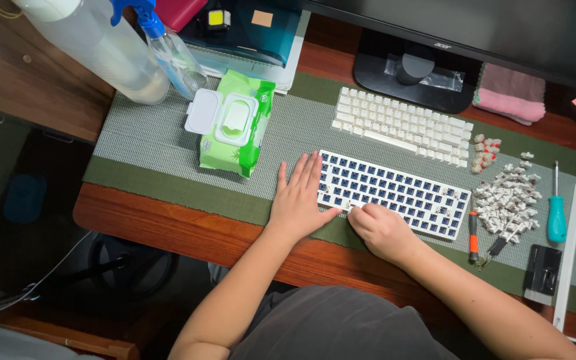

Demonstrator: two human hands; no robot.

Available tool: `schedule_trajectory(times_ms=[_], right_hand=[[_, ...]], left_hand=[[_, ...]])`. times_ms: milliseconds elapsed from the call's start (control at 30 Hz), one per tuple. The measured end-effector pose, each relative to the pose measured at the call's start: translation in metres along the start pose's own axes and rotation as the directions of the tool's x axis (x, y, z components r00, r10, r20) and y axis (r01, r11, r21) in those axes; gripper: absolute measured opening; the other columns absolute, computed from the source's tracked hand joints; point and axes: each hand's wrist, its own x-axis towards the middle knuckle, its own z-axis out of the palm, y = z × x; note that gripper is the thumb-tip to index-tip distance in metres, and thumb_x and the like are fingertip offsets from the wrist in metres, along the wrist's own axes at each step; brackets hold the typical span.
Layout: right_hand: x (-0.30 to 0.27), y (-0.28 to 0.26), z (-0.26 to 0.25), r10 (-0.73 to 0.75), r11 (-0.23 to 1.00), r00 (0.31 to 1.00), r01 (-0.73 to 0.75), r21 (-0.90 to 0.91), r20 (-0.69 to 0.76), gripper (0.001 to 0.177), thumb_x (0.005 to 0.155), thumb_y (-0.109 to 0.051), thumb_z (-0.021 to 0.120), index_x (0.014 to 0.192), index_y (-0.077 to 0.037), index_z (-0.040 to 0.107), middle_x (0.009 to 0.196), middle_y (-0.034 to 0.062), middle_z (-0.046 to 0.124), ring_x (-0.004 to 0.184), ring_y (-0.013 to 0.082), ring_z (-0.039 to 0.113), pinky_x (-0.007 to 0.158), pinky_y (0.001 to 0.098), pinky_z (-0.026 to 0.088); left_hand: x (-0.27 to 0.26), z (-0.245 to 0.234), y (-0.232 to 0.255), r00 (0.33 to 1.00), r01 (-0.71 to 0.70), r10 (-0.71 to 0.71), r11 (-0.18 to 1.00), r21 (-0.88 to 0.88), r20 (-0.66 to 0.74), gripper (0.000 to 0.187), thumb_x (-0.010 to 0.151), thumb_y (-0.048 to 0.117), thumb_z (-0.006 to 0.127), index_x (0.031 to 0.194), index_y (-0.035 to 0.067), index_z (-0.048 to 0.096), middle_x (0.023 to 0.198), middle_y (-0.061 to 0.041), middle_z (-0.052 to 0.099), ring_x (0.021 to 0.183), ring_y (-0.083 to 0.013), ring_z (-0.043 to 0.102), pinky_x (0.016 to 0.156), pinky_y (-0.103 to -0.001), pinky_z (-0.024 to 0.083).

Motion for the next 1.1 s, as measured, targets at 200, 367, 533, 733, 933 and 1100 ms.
schedule_trajectory(times_ms=[200,367,533,733,933,1100], right_hand=[[-0.007,-0.004,0.004,0.073,0.997,0.990,-0.077,-0.025,-0.118,0.030,0.072,-0.003,0.066,0.101,0.004,0.069,0.097,0.0075,0.063,0.078,0.0212,0.060,0.069,0.0336,0.055],[-0.027,-0.003,-0.009,0.120,0.990,0.985,-0.128,-0.057,-0.126,0.035,0.066,0.003,0.065,0.101,0.002,0.069,0.096,0.0077,0.065,0.077,0.0222,0.061,0.068,0.0338,0.055],[-0.005,-0.021,0.017,0.196,0.978,0.956,-0.205,-0.024,-0.217,0.034,0.068,0.004,0.066,0.102,0.002,0.069,0.095,0.0090,0.063,0.081,0.0243,0.063,0.070,0.0345,0.055],[-0.007,-0.035,0.020,0.368,0.921,0.884,-0.389,-0.020,-0.288,0.028,0.072,0.006,0.068,0.099,0.000,0.068,0.092,0.0083,0.062,0.081,0.0253,0.062,0.070,0.0360,0.054],[-0.005,-0.031,0.016,0.328,0.935,0.899,-0.352,-0.035,-0.291,0.027,0.072,0.006,0.066,0.098,0.000,0.068,0.092,0.0082,0.062,0.080,0.0247,0.061,0.068,0.0355,0.054],[0.019,-0.039,0.024,0.301,0.950,0.904,-0.314,0.006,-0.303,0.027,0.073,0.004,0.068,0.099,0.001,0.068,0.089,0.0081,0.059,0.077,0.0239,0.059,0.065,0.0346,0.052]], left_hand=[[-0.002,0.001,-0.001,1.000,-0.006,0.006,1.000,-0.012,-0.023,0.121,0.074,0.063,0.078,0.160,0.003,0.018,0.167,-0.013,0.025,0.156,-0.0278,0.021,0.125,-0.056,0.005],[-0.001,0.001,-0.001,1.000,-0.011,0.010,1.000,-0.013,-0.023,0.121,0.074,0.064,0.078,0.159,0.003,0.018,0.167,-0.014,0.025,0.155,-0.0286,0.021,0.125,-0.057,0.006],[-0.002,0.001,-0.001,0.998,-0.028,0.027,1.000,-0.015,-0.063,0.121,0.074,0.063,0.078,0.160,0.002,0.019,0.167,-0.014,0.027,0.156,-0.0288,0.022,0.125,-0.057,0.007],[-0.002,0.000,0.000,0.999,-0.014,0.014,1.000,-0.003,-0.044,0.122,0.073,0.064,0.078,0.159,0.000,0.020,0.166,-0.016,0.027,0.155,-0.0293,0.022,0.125,-0.058,0.006],[0.000,0.000,0.001,0.998,-0.022,0.022,1.000,0.001,-0.053,0.121,0.073,0.063,0.079,0.158,0.000,0.020,0.166,-0.017,0.027,0.155,-0.0300,0.022,0.125,-0.058,0.007],[-0.002,-0.002,-0.001,0.999,-0.028,0.025,0.998,-0.063,-0.045,0.118,0.072,0.056,0.080,0.158,0.001,0.021,0.166,-0.016,0.028,0.155,-0.0294,0.022,0.125,-0.058,0.007]])
